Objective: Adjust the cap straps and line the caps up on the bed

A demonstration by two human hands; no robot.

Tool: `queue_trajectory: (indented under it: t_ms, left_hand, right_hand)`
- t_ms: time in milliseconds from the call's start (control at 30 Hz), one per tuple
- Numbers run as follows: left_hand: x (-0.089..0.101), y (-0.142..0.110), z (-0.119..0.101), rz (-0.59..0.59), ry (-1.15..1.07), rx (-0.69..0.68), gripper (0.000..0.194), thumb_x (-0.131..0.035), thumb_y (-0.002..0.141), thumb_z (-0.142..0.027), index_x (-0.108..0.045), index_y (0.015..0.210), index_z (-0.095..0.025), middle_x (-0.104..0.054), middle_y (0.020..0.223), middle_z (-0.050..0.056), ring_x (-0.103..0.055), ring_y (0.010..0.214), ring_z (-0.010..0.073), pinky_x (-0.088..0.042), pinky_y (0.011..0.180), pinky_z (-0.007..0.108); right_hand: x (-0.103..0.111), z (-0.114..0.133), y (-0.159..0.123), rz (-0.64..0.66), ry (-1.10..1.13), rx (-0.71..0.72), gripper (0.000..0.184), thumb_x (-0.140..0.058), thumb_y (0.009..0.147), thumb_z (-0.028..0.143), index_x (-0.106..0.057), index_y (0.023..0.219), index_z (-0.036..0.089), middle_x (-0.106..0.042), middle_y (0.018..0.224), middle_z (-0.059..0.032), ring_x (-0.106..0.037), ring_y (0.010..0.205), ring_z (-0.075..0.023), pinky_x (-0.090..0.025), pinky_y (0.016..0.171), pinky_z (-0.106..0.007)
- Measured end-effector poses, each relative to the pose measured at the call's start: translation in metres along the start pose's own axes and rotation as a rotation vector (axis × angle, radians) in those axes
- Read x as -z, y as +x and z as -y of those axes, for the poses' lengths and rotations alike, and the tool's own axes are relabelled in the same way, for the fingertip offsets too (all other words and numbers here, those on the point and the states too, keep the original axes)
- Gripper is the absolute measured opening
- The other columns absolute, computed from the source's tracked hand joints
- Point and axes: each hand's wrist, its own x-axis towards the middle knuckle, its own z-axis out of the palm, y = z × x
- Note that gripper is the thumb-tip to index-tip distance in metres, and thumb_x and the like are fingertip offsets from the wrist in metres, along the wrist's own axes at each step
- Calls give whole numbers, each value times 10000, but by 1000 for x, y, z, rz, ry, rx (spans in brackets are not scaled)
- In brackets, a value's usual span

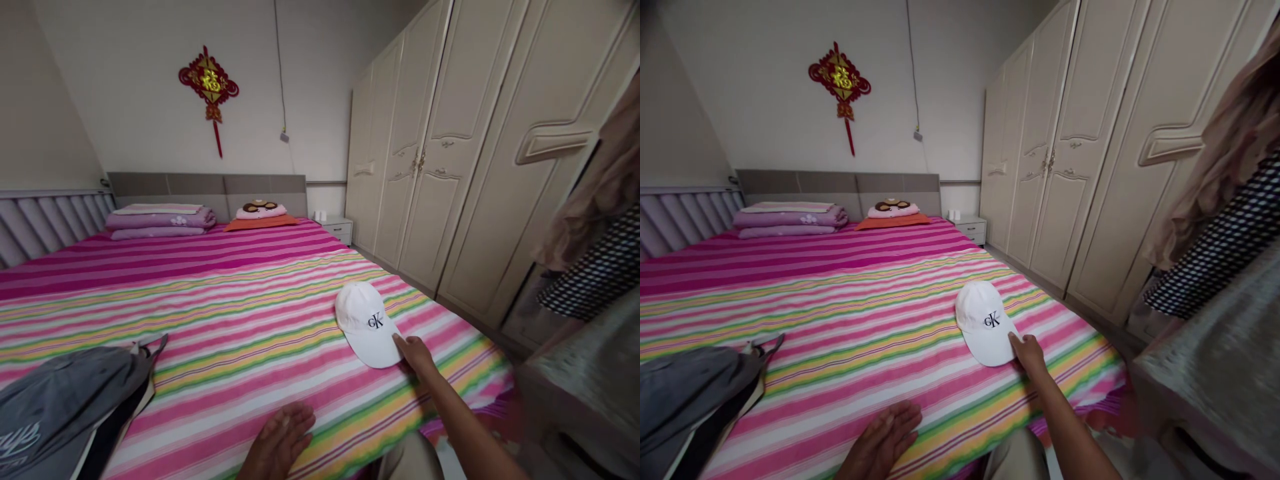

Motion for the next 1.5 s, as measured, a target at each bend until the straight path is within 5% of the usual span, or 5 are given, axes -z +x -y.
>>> queue_trajectory:
  t_ms: [267,500,667,1233,1500]
  left_hand:
    - [-1,-3,2,12,-7,-25,296,-613,721,-344,-654,966,-183,-612,1118,107,-468,1143,263,-283,996,401]
    - [-5,-4,1,13,-6,-33,269,-573,757,-305,-647,972,-161,-604,1127,115,-454,1157,270,-286,998,406]
    - [-5,-7,2,25,-8,-29,282,-570,758,-313,-645,981,-158,-597,1139,117,-441,1169,269,-280,1005,403]
    - [-6,-7,1,22,1,-40,261,-588,744,-304,-650,958,-168,-618,1103,112,-474,1135,260,-292,987,401]
    - [-12,-11,0,3,13,-59,243,-597,739,-294,-651,941,-172,-627,1081,110,-507,1094,258,-295,978,409]
  right_hand:
    - [8,-4,-30,-113,-237,128,623,-548,707,435,-428,1173,39,-536,1139,-242,-480,1090,-335,-364,886,-429]
    - [-12,-15,-50,-84,25,124,664,-596,614,352,-372,1189,108,-640,778,-85,-640,716,-273,-504,582,-363]
    - [-26,-19,-48,-57,326,88,628,-621,602,245,-353,1159,133,-527,489,78,-598,454,-181,-510,439,-289]
    - [-32,-19,-48,-139,630,-87,268,-559,752,70,-463,998,114,-555,558,69,-557,420,-78,-514,442,-203]
    - [-33,-23,-53,-163,584,0,396,-671,582,229,-390,854,170,-540,488,74,-577,438,-134,-517,448,-251]
